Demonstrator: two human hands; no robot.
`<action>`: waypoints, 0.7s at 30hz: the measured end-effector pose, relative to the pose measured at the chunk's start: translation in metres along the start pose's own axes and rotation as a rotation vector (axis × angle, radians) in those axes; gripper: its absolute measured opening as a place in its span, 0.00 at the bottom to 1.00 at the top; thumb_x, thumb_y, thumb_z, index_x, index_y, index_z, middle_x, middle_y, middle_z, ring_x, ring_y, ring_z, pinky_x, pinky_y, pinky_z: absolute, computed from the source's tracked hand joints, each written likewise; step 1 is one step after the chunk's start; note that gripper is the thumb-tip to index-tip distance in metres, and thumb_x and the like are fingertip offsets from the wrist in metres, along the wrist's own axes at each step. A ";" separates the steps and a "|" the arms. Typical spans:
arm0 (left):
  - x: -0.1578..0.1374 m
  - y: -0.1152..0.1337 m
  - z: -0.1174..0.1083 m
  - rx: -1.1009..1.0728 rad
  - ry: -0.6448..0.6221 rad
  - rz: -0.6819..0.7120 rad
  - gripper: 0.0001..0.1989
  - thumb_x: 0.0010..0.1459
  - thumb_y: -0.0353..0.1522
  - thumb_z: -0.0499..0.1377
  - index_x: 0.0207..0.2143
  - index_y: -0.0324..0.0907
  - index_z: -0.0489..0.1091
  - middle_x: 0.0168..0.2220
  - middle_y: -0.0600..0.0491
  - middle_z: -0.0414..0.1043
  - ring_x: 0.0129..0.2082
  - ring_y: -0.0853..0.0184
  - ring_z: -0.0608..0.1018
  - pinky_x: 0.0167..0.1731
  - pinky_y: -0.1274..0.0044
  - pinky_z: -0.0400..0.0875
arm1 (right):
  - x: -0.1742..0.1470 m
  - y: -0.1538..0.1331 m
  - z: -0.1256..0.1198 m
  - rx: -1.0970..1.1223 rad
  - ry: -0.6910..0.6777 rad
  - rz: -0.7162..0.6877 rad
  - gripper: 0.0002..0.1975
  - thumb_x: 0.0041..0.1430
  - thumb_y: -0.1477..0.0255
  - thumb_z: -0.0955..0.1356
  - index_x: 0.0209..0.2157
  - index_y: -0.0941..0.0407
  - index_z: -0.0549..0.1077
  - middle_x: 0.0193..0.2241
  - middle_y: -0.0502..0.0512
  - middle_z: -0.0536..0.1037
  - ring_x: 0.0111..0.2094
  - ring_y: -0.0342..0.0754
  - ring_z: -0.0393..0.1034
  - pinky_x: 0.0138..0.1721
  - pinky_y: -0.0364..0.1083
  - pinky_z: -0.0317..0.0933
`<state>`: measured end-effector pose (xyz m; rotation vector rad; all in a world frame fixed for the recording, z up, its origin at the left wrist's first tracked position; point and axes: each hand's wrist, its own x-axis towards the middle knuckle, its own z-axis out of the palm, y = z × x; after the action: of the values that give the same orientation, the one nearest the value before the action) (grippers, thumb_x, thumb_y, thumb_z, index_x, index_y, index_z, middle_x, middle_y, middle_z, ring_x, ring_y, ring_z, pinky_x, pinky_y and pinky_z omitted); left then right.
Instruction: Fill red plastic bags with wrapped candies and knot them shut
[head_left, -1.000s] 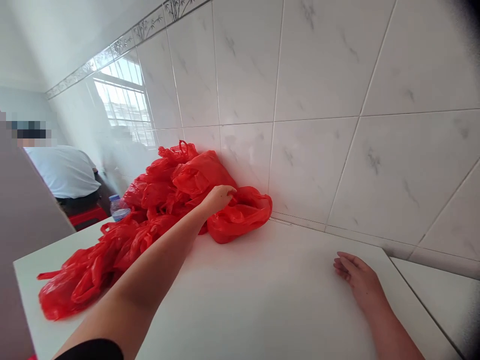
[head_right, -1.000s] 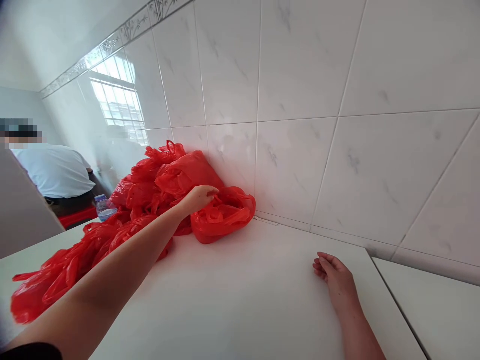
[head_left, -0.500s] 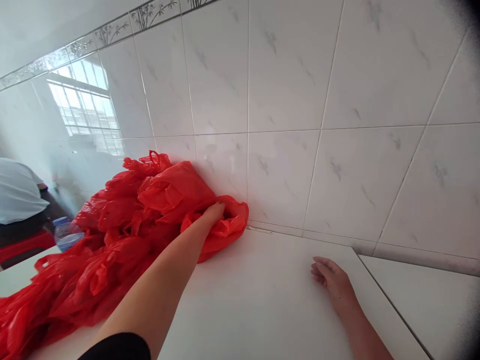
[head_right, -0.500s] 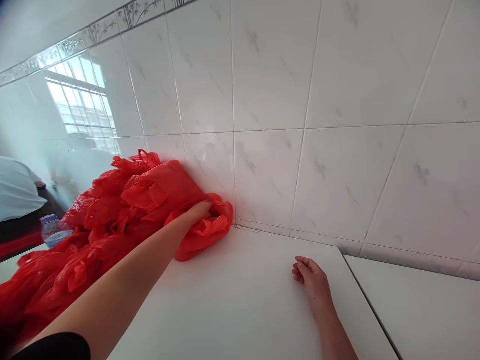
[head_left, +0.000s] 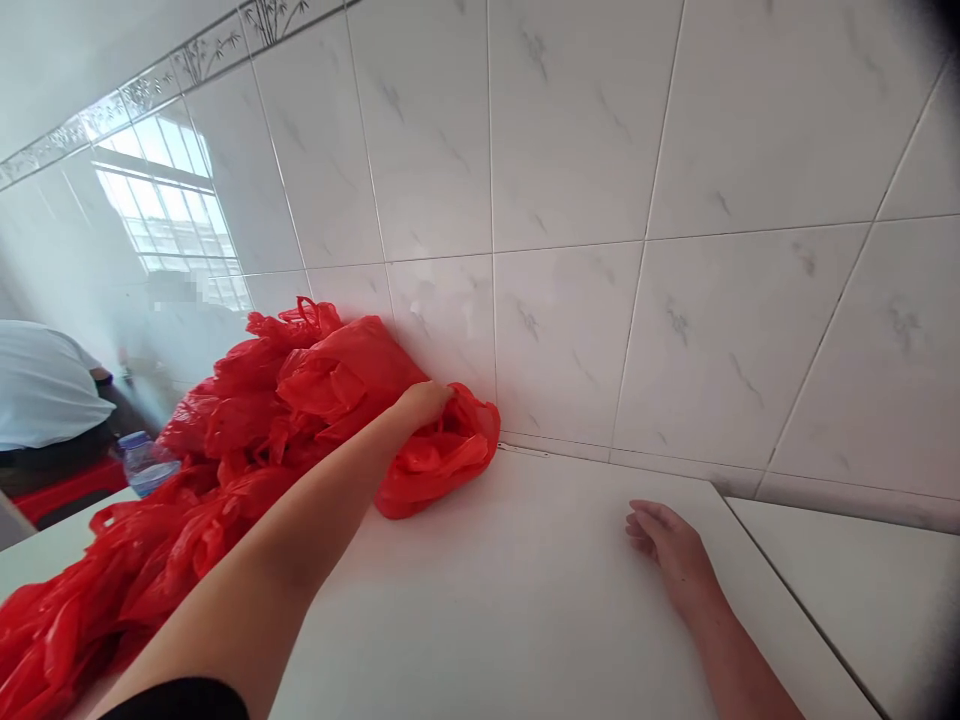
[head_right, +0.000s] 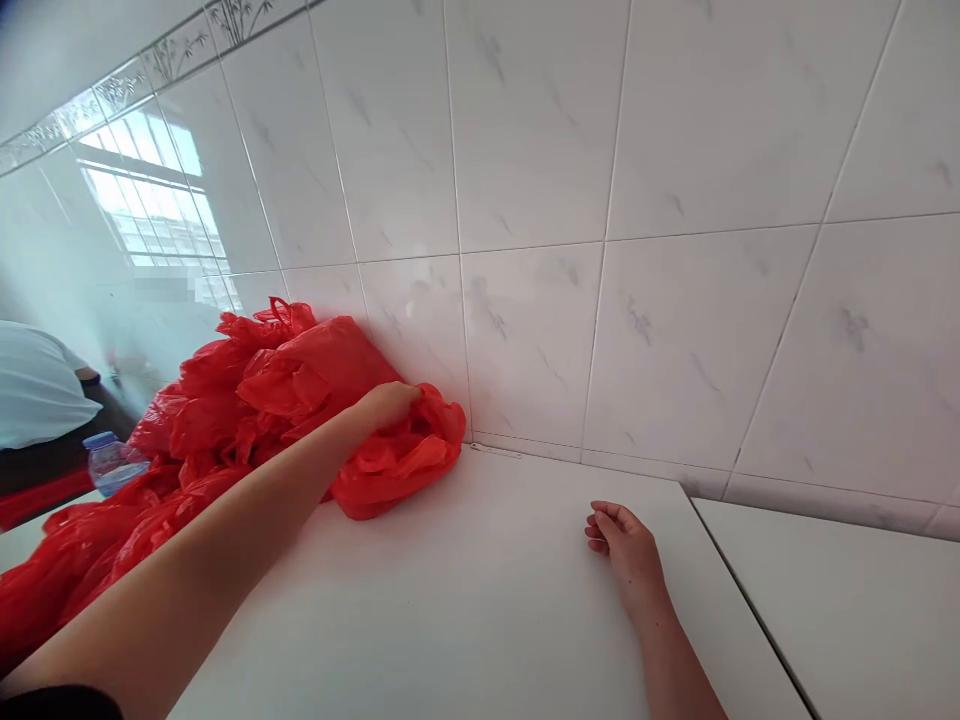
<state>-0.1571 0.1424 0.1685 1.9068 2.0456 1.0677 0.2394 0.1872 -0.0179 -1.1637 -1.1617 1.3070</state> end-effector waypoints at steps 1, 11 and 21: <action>-0.002 0.002 -0.008 0.008 -0.024 -0.012 0.13 0.61 0.36 0.56 0.46 0.40 0.68 0.46 0.48 0.70 0.40 0.66 0.75 0.40 0.69 0.73 | 0.000 0.000 0.000 0.002 0.000 -0.005 0.19 0.44 0.64 0.72 0.39 0.56 0.74 0.32 0.53 0.77 0.33 0.48 0.73 0.33 0.45 0.71; -0.017 0.018 -0.055 -0.106 0.182 -0.060 0.08 0.57 0.27 0.51 0.31 0.39 0.71 0.29 0.50 0.73 0.25 0.70 0.73 0.26 0.78 0.66 | -0.001 -0.002 0.003 -0.026 0.006 0.002 0.18 0.44 0.64 0.70 0.39 0.56 0.74 0.32 0.53 0.77 0.32 0.48 0.73 0.33 0.45 0.69; -0.046 0.027 -0.020 0.021 -0.293 -0.019 0.14 0.42 0.31 0.68 0.34 0.41 0.73 0.32 0.52 0.74 0.31 0.66 0.75 0.30 0.78 0.70 | -0.071 -0.025 0.092 -0.503 -0.127 -0.545 0.26 0.56 0.56 0.63 0.53 0.52 0.64 0.49 0.59 0.70 0.47 0.56 0.67 0.43 0.53 0.64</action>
<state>-0.1380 0.0904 0.1830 1.9176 1.9134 0.7145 0.1529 0.1134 0.0169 -1.0052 -1.8169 0.6935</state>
